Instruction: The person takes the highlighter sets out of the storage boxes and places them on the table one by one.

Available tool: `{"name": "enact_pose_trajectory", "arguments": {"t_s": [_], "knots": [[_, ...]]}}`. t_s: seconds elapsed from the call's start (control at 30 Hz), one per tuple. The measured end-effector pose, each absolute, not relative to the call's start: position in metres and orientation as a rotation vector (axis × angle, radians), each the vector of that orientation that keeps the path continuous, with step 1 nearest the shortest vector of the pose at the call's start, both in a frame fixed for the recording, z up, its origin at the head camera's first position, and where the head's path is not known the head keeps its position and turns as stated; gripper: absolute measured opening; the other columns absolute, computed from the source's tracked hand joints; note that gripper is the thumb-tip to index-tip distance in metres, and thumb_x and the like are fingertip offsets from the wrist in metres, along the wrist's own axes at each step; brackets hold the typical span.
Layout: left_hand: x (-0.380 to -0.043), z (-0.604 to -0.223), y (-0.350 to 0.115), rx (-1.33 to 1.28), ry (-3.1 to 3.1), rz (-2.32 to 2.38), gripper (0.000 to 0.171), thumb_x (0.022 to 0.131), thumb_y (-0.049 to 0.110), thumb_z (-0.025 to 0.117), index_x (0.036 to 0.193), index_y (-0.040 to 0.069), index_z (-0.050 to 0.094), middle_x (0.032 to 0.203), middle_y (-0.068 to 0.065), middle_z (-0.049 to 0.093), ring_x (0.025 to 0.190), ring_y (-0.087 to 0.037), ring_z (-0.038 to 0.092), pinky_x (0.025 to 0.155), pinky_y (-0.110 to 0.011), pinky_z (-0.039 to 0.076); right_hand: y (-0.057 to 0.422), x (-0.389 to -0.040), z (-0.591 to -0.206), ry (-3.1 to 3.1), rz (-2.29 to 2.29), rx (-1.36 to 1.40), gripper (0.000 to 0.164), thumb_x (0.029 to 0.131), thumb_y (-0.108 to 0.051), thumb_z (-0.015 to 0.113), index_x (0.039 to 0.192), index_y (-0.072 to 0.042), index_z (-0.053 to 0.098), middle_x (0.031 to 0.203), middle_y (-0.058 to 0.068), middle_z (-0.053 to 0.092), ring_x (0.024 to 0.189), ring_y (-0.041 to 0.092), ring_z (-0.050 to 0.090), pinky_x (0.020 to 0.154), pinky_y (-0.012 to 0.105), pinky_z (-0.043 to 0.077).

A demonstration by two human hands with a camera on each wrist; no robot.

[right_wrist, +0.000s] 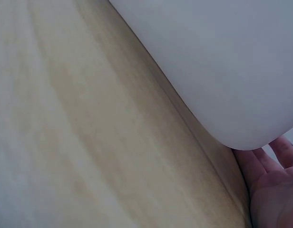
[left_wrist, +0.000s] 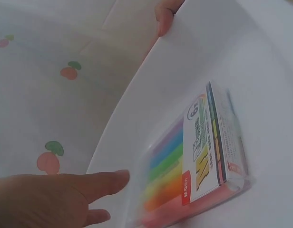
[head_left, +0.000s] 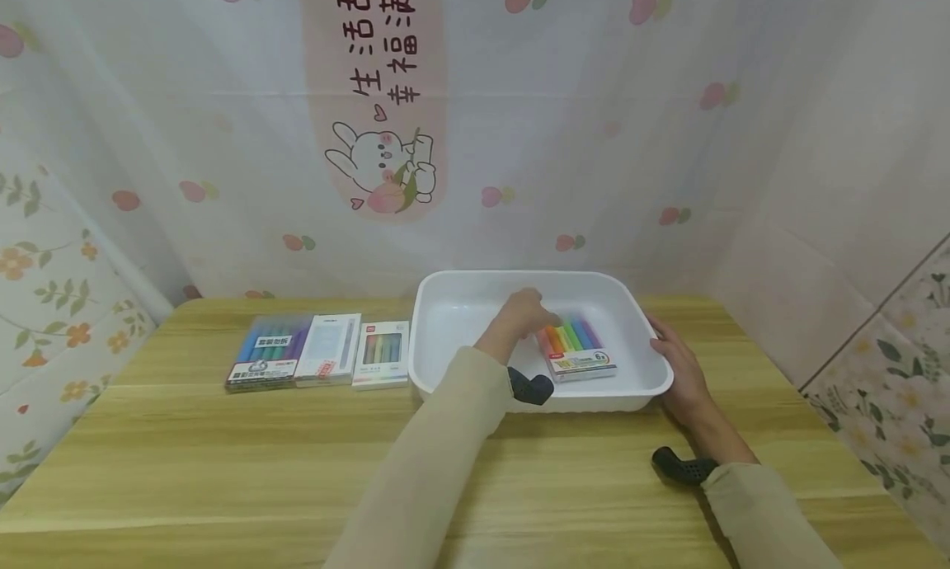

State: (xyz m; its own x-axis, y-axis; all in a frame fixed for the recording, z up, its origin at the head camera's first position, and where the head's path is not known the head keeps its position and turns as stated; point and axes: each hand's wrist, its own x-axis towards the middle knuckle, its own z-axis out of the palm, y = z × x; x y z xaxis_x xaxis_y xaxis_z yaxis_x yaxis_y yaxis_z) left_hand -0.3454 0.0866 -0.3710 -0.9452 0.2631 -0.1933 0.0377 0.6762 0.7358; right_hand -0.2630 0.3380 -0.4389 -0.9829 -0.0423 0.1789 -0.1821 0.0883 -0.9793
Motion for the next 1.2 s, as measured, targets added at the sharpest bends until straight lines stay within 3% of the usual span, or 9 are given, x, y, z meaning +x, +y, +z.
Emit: {"name": "enact_pose_trajectory", "arguments": {"t_s": [0.2,0.37,0.53,0.73,1.0,1.2], "knots": [[-0.3433,-0.3718,0.0845,0.253,2.566,1.058,0.071,0.086,0.026,0.079,0.143,0.002,0.043,0.135,-0.014,0.057,0.106,-0.028,0.059,0.095,-0.040,0.057,0.3376,-0.2625,-0.4391,-2.226,2.045,0.226,0.052,0.110,-0.026,0.033,0.160,-0.012,0.027,0.159,0.009,0.035,0.115,-0.004,0.059,0.088,0.015,0.056],[-0.3437,-0.3726,0.0865,0.264,2.602,0.967,0.095,0.080,0.022,0.084,0.154,0.003,0.028,0.150,-0.017,0.047,0.126,-0.029,0.053,0.110,-0.041,0.048,0.3373,-0.2622,-0.4385,-2.243,2.035,0.219,0.053,0.110,-0.028,0.034,0.160,-0.012,0.027,0.154,0.002,0.041,0.112,-0.003,0.062,0.086,0.016,0.057],[-0.3452,-0.3749,0.0901,0.269,2.653,0.908,0.104,0.079,0.023,0.085,0.159,0.005,0.020,0.162,-0.017,0.034,0.149,-0.030,0.035,0.123,-0.043,0.034,0.3370,-0.2620,-0.4377,-2.255,2.029,0.208,0.053,0.111,-0.028,0.033,0.161,-0.013,0.026,0.162,0.015,0.030,0.114,-0.005,0.060,0.088,0.015,0.056],[-0.3452,-0.3742,0.0922,0.228,2.668,0.907,0.112,0.077,0.020,0.086,0.162,0.011,0.014,0.166,-0.018,0.027,0.154,-0.033,0.028,0.125,-0.046,0.030,0.3376,-0.2609,-0.4380,-2.292,2.007,0.189,0.054,0.111,-0.031,0.032,0.162,-0.015,0.024,0.167,0.023,0.018,0.116,-0.008,0.057,0.090,0.013,0.054],[-0.3462,-0.3714,0.0905,0.314,2.696,0.667,0.087,0.079,0.033,0.085,0.149,0.004,0.043,0.152,-0.013,0.047,0.144,-0.030,0.038,0.121,-0.040,0.037,0.3361,-0.2610,-0.4390,-2.317,1.958,0.185,0.054,0.111,-0.032,0.032,0.162,-0.016,0.025,0.167,0.018,0.021,0.118,-0.009,0.052,0.092,0.010,0.051],[-0.3481,-0.3710,0.0892,0.298,2.687,0.662,0.082,0.080,0.035,0.084,0.146,0.004,0.047,0.154,-0.015,0.046,0.144,-0.030,0.039,0.120,-0.040,0.038,0.3371,-0.2618,-0.4390,-2.235,2.053,0.245,0.053,0.111,-0.027,0.033,0.161,-0.013,0.026,0.159,0.002,0.036,0.119,-0.008,0.055,0.093,0.011,0.052]]}}
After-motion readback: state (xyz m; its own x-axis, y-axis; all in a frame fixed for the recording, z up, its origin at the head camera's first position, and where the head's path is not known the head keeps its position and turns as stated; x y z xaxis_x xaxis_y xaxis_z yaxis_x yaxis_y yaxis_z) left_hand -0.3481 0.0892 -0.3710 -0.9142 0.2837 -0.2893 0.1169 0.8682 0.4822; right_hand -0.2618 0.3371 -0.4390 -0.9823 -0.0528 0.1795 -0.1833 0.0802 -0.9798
